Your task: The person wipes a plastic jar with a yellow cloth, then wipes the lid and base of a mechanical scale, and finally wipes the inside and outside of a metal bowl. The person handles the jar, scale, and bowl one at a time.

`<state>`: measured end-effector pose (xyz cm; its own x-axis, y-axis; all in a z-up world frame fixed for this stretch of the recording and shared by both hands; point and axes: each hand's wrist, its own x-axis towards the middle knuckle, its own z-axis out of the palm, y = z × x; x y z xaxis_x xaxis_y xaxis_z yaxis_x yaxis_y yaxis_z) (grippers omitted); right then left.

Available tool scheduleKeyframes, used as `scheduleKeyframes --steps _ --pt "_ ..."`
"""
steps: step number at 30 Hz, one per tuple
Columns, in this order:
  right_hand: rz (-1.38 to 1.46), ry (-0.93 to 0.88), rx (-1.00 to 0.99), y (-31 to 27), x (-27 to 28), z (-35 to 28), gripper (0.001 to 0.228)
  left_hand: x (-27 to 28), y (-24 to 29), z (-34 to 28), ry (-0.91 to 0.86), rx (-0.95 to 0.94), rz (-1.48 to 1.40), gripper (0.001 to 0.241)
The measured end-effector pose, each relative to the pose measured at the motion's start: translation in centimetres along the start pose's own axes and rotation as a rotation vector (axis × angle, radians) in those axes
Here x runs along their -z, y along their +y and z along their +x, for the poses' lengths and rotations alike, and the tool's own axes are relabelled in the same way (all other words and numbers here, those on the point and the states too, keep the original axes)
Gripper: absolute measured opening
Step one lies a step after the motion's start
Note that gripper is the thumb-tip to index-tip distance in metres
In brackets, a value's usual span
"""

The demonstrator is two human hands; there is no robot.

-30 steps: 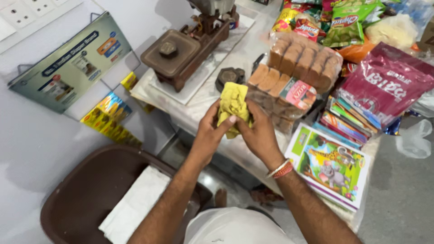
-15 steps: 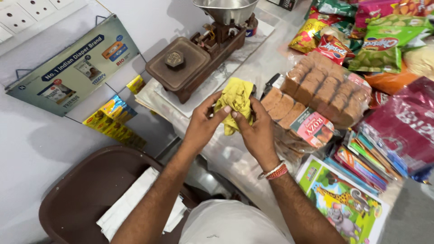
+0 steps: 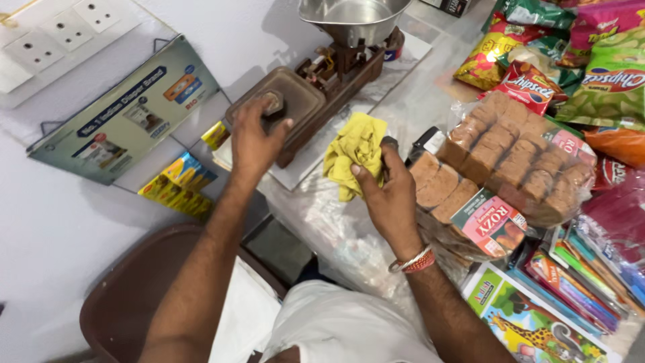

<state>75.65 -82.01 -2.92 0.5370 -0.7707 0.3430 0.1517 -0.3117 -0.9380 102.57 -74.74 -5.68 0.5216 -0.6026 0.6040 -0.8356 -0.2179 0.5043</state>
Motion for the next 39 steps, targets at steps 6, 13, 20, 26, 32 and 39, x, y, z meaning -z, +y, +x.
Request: scheduleKeyframes --steps 6,13,20,26,32,39 --pt "-0.021 0.049 -0.037 1.4 -1.6 2.3 0.033 -1.2 -4.3 3.8 -0.169 -0.011 0.179 0.074" --pt "0.045 0.231 -0.115 4.1 -4.7 7.5 0.041 -1.0 -6.1 5.8 -0.327 -0.065 0.124 0.077" --pt "-0.011 0.325 -0.137 4.4 -7.1 8.5 0.039 -0.2 -6.7 7.5 -0.402 -0.146 -0.052 0.072" --pt "-0.139 0.5 -0.153 1.5 -6.0 7.5 0.03 0.4 -3.9 7.9 -0.436 -0.21 -0.174 0.071" --pt "-0.195 0.513 -0.022 -1.1 -4.8 7.1 0.028 -0.1 2.1 4.4 -0.725 -0.424 -0.381 0.072" --pt "-0.198 0.499 -0.044 -0.7 -4.6 6.4 0.032 -5.2 1.7 -2.8 -0.906 -0.429 -0.509 0.055"
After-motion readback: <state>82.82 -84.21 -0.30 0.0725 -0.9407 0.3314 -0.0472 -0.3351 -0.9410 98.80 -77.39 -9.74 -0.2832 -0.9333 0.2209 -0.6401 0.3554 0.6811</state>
